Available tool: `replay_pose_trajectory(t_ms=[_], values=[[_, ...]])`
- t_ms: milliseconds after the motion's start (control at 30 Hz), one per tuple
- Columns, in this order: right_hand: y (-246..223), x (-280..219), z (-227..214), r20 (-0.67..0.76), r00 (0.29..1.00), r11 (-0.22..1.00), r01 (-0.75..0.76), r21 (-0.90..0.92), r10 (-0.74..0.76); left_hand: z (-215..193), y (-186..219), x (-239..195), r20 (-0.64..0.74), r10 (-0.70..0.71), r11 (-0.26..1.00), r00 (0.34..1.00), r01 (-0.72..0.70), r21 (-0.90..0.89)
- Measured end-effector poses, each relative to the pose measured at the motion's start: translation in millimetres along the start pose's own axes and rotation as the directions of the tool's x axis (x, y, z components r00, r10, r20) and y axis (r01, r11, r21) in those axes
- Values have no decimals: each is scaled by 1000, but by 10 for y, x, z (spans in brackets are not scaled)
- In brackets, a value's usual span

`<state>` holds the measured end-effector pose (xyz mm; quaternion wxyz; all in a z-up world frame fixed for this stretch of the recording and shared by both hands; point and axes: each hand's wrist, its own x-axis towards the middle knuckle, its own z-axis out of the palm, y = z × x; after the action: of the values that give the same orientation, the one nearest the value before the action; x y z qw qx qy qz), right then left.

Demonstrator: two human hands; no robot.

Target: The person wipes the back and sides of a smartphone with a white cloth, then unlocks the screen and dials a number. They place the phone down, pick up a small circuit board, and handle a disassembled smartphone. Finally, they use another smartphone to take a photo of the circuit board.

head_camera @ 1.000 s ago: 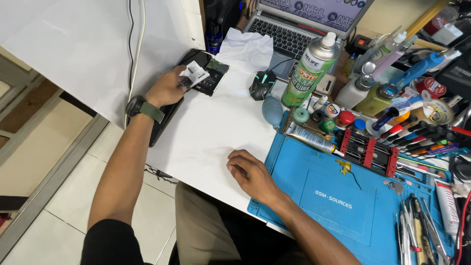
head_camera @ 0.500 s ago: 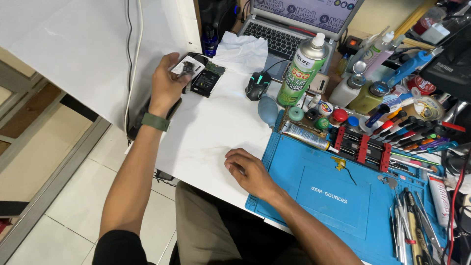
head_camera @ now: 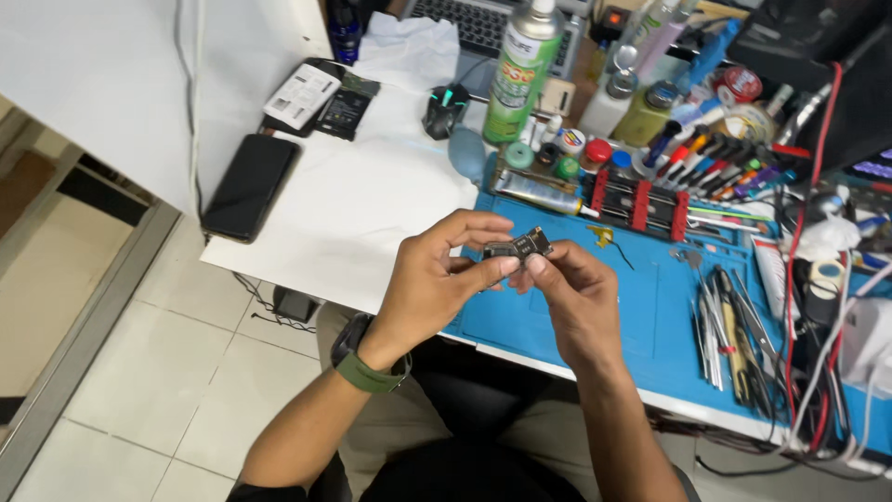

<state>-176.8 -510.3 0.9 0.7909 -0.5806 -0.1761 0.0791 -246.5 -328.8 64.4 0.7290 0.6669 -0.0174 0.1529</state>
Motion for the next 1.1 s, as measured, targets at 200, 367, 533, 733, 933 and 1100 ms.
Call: replay_pose_trajectory(t_ms=[200,367,533,733,933,1100], values=[[102,-472,-445,-275,960,998,-39,46,51,471,-336,-232,18,-90,991,996,91,-100],[-23,-655,-544,-337,941,999,-36,-8,31,793,-508,-325,-73,-129,968,989,110,-225],[-46,-716,-652,-364,931,1000,-24,-12,18,957,-467,-308,-150,-107,980,983,79,-182],[17,-719,-755,-409,912,998,-1,65,28,986,-498,-330,-228,-112,978,967,67,-197],[127,-775,-914,-474,879,988,35,151,42,917,-387,-411,-304,-156,945,940,52,-322],[160,-758,-872,-465,884,989,31,148,42,880,-428,-429,-329,-123,961,936,30,-273]])
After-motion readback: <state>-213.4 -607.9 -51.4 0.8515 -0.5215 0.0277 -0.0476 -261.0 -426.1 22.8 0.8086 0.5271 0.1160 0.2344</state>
